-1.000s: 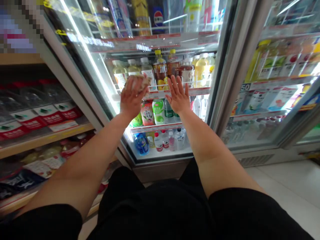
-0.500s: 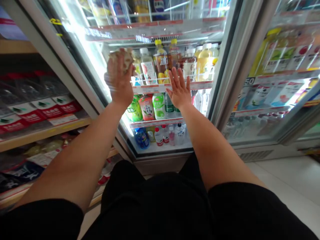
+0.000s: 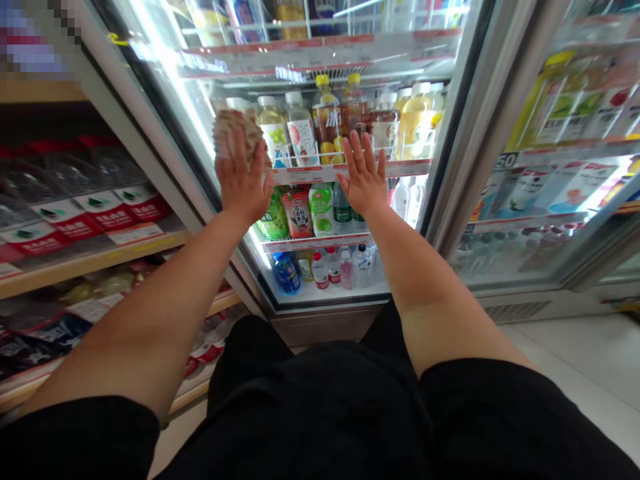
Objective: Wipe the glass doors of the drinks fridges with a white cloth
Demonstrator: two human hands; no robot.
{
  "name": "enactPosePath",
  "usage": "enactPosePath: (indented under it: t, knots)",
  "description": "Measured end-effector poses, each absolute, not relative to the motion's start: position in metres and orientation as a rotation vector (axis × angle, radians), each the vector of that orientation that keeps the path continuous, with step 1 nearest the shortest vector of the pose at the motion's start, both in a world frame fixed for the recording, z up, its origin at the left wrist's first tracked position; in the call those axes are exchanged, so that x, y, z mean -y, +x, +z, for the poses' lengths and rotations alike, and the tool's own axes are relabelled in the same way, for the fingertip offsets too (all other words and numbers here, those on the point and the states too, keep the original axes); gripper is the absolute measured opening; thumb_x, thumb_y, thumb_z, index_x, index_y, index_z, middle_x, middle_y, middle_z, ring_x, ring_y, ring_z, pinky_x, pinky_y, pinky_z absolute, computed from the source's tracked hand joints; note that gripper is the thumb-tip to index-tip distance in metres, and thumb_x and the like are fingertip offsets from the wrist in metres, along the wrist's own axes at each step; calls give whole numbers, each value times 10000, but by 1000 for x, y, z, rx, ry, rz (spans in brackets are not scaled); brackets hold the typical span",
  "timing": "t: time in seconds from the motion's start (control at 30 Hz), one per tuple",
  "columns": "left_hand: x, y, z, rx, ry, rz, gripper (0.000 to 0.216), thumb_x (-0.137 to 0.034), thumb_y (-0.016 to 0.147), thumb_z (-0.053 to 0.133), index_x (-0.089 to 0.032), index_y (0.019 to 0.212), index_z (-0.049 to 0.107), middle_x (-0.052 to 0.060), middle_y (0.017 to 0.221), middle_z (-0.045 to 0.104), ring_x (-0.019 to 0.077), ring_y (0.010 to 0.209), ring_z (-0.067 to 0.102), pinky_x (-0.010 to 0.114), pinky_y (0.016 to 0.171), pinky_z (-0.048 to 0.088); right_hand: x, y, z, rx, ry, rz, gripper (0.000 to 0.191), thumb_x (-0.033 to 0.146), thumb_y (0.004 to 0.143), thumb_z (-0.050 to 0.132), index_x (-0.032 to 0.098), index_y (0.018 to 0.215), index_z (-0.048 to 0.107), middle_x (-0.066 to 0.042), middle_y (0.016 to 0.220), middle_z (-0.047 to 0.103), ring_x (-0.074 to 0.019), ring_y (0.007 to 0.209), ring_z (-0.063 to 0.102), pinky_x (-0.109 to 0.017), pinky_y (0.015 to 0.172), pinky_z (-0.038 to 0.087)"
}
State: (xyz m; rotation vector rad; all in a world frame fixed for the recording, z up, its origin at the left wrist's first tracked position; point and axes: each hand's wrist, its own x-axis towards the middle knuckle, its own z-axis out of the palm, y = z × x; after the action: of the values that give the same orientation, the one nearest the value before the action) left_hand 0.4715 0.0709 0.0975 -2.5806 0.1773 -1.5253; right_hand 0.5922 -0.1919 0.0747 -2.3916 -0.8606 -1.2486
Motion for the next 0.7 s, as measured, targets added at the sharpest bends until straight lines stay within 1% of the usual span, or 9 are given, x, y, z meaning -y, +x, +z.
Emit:
enactPosePath:
  t: [0.1, 0.17, 0.2, 0.3, 0.37, 0.47, 0.53, 0.6, 0.7]
  knots:
    - [-74, 471, 86, -603, -2557, -1166, 489, -376, 982, 481, -350, 1469, 456, -26, 1637, 314, 238, 1572, 41, 537, 1300, 112, 191, 592, 75, 839, -2396, -1248, 689, 474, 1011, 191, 187, 1626, 78, -69, 1707, 99, -287, 1583, 33, -630, 1247, 58]
    - [-79, 471, 85, -635, -2540, -1145, 444, -323, 995, 451, -362, 1435, 495, -46, 1605, 375, 211, 1567, 95, 510, 1306, 132, 190, 592, 75, 839, -2394, -1245, 686, 470, 1012, 190, 181, 1625, 81, -74, 1706, 100, -286, 1583, 36, -633, 1245, 64]
    - [-81, 471, 88, -570, -2543, -1217, 454, -298, 1000, 434, -342, 1449, 481, -35, 1620, 348, 219, 1570, 65, 528, 1305, 119, 190, 591, 75, 845, -2390, -1245, 686, 469, 1012, 192, 184, 1625, 76, -75, 1706, 103, -288, 1583, 38, -637, 1244, 64]
    - [-81, 473, 94, -331, -2534, -1512, 538, -278, 1000, 418, -266, 1534, 353, 29, 1685, 171, 267, 1563, -99, 604, 1288, 59, 191, 590, 75, 851, -2389, -1249, 689, 462, 1008, 201, 201, 1627, 49, -66, 1706, 107, -293, 1583, 39, -646, 1242, 59]
    - [-74, 473, 92, -311, -2530, -1569, 569, -316, 993, 444, -260, 1547, 326, 51, 1686, 162, 289, 1558, -119, 617, 1281, 45, 191, 589, 76, 846, -2404, -1250, 690, 460, 1006, 204, 207, 1628, 43, -59, 1706, 104, -294, 1583, 37, -641, 1246, 58]
    - [-64, 471, 84, -589, -2576, -1265, 503, -369, 972, 493, -297, 1469, 457, 36, 1619, 346, 291, 1569, 44, 576, 1289, 100, 191, 589, 76, 827, -2429, -1242, 690, 459, 1008, 202, 189, 1627, 61, -62, 1709, 88, -292, 1583, 32, -623, 1253, 59]
    - [-65, 470, 85, -649, -2598, -1132, 427, -374, 969, 494, -332, 1390, 547, 5, 1560, 440, 259, 1555, 168, 513, 1296, 154, 190, 589, 75, 815, -2429, -1239, 688, 457, 1009, 205, 177, 1625, 87, -62, 1709, 84, -288, 1583, 30, -608, 1258, 50]
    - [-72, 469, 94, -488, -2609, -1254, 425, -353, 984, 444, -320, 1394, 550, 10, 1600, 380, 253, 1561, 137, 503, 1301, 134, 190, 591, 74, 821, -2416, -1241, 686, 458, 1007, 208, 187, 1626, 87, -53, 1709, 85, -282, 1584, 27, -603, 1260, 44]
    - [-81, 469, 105, -207, -2569, -1533, 552, -340, 994, 400, -214, 1530, 375, 37, 1691, 144, 274, 1562, -95, 542, 1295, 20, 190, 592, 74, 843, -2400, -1239, 690, 459, 1006, 204, 213, 1628, 36, -39, 1710, 79, -276, 1585, 20, -611, 1259, 45]
